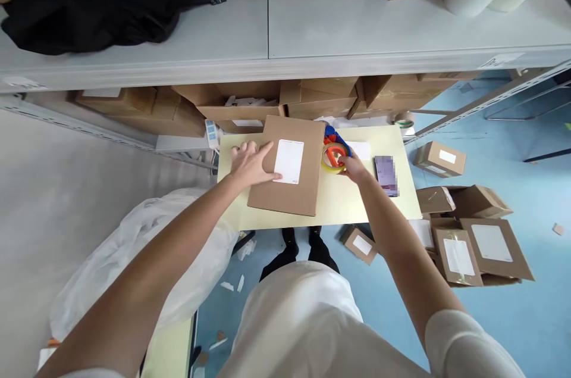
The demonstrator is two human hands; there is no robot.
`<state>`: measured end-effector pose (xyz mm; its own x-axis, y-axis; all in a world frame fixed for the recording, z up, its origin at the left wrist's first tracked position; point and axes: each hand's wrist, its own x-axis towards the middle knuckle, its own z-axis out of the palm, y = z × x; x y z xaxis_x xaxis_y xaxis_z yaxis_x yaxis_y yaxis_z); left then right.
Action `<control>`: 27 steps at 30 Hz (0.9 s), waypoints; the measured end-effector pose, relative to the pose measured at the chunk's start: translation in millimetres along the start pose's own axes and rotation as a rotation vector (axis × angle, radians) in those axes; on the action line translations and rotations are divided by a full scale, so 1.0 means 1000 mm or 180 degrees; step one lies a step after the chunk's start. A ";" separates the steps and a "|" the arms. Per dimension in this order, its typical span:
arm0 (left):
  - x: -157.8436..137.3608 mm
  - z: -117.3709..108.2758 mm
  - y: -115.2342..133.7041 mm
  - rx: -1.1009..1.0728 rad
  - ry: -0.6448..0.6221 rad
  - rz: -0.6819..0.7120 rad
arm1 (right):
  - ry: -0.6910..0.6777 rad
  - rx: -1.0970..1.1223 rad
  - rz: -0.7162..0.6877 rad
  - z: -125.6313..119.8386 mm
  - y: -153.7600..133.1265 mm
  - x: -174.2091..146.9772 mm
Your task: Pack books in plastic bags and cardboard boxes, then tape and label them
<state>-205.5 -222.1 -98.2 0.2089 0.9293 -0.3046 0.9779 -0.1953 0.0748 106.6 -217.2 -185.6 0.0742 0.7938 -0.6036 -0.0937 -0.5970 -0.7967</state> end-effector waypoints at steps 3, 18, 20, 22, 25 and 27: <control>-0.002 0.011 0.014 0.0077 0.0032 0.0377 | -0.0250 -0.0089 -0.0066 -0.003 -0.006 0.016; 0.009 0.024 0.029 -0.0063 -0.0142 0.0270 | -0.0051 -0.0258 -0.0662 -0.015 0.142 -0.136; 0.009 0.024 0.029 -0.0054 -0.0122 0.0290 | -0.0235 -0.0021 -0.0517 -0.004 0.182 -0.175; 0.009 0.024 0.029 -0.0058 -0.0092 0.0291 | -0.0216 0.0180 -0.0528 0.012 0.210 -0.202; 0.008 0.024 0.027 -0.0143 -0.0010 0.0267 | -0.0030 0.0453 -0.0578 0.035 0.221 -0.213; 0.006 0.025 0.026 -0.0243 0.0102 0.0161 | 0.0119 0.0571 -0.0592 0.040 0.212 -0.201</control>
<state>-179.0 -229.9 -121.9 0.2564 0.9286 -0.2683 0.9622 -0.2190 0.1618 32.1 -499.0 -231.8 0.1431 0.8813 -0.4505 -0.2495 -0.4083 -0.8781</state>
